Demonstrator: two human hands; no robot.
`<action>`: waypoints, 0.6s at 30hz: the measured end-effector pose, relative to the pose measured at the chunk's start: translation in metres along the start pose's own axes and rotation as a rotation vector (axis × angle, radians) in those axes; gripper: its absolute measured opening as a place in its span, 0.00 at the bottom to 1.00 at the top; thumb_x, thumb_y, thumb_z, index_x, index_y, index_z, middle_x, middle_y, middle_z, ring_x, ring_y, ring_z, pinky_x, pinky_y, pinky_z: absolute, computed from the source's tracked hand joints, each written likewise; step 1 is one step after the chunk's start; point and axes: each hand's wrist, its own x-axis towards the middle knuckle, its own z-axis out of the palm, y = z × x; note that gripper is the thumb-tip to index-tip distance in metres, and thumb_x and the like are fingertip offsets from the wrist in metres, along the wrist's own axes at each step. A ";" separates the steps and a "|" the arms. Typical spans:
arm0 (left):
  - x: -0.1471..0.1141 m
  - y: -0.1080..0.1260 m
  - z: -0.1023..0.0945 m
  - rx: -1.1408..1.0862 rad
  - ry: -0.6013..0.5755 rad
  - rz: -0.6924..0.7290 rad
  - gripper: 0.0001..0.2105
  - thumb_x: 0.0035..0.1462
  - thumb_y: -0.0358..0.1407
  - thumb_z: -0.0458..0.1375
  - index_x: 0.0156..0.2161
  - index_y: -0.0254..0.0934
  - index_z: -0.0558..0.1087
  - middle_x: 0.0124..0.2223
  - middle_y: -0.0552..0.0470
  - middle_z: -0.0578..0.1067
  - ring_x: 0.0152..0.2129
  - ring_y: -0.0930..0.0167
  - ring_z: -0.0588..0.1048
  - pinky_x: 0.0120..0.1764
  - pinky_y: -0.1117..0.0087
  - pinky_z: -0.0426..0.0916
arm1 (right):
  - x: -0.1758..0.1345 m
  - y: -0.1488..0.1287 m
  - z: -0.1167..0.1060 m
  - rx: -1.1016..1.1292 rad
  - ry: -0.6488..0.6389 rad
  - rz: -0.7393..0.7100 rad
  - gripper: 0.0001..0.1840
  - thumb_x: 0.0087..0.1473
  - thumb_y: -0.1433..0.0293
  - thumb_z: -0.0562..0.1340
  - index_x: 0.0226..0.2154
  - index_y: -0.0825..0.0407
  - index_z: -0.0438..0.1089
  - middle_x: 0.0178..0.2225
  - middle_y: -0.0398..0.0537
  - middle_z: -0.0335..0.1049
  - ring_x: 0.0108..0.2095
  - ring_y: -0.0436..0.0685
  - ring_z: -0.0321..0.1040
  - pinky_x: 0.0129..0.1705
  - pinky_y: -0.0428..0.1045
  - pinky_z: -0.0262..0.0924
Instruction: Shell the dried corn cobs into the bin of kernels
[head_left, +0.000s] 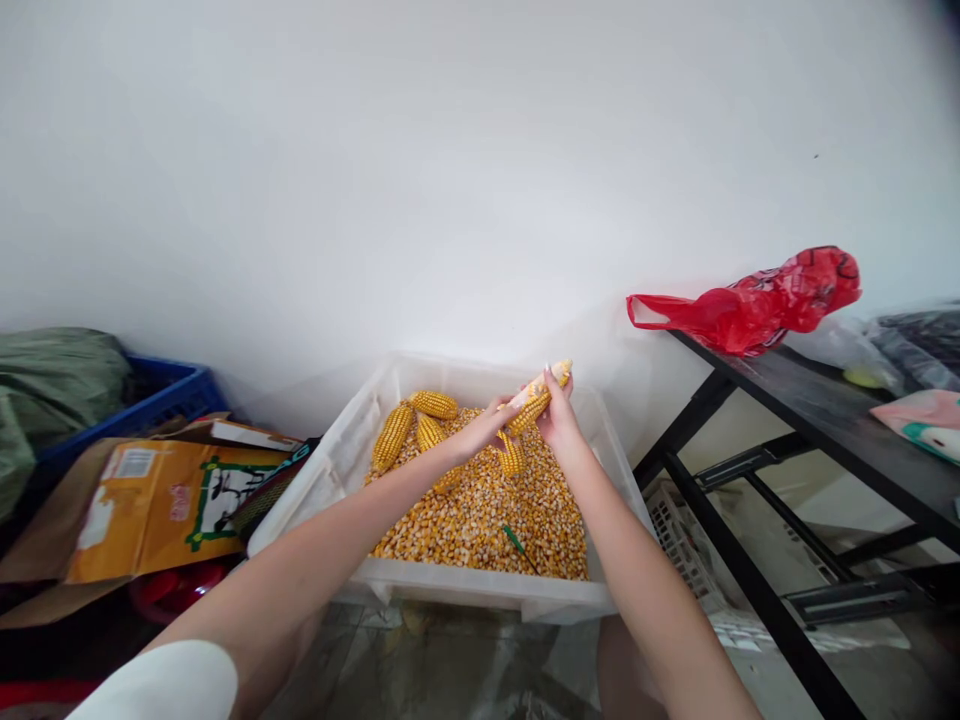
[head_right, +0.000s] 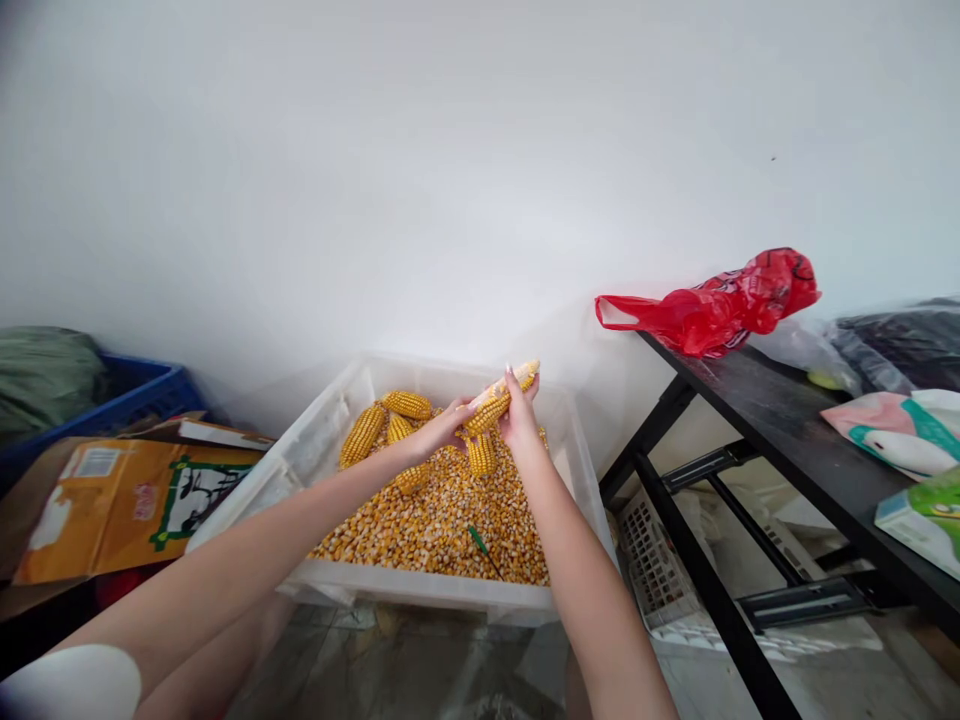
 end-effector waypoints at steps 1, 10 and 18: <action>-0.001 0.000 0.000 0.017 -0.020 0.013 0.25 0.53 0.53 0.46 0.52 0.39 0.57 0.46 0.44 0.65 0.29 0.72 0.69 0.24 0.73 0.66 | 0.001 0.000 -0.002 0.007 0.017 -0.009 0.40 0.40 0.59 0.64 0.51 0.33 0.41 0.29 0.35 0.63 0.25 0.50 0.68 0.29 0.50 0.66; 0.001 -0.021 0.007 0.090 0.098 0.091 0.20 0.56 0.53 0.39 0.37 0.38 0.59 0.30 0.53 0.61 0.24 0.75 0.64 0.19 0.77 0.61 | 0.000 0.016 -0.007 0.018 0.012 -0.016 0.36 0.40 0.63 0.63 0.48 0.34 0.43 0.25 0.32 0.62 0.24 0.51 0.67 0.28 0.50 0.65; 0.006 -0.020 0.001 -0.039 0.110 -0.011 0.26 0.55 0.55 0.37 0.41 0.37 0.63 0.29 0.51 0.66 0.20 0.74 0.66 0.19 0.76 0.62 | 0.000 0.017 -0.006 0.051 0.036 0.018 0.30 0.40 0.64 0.63 0.44 0.37 0.48 0.24 0.32 0.62 0.24 0.50 0.67 0.28 0.50 0.65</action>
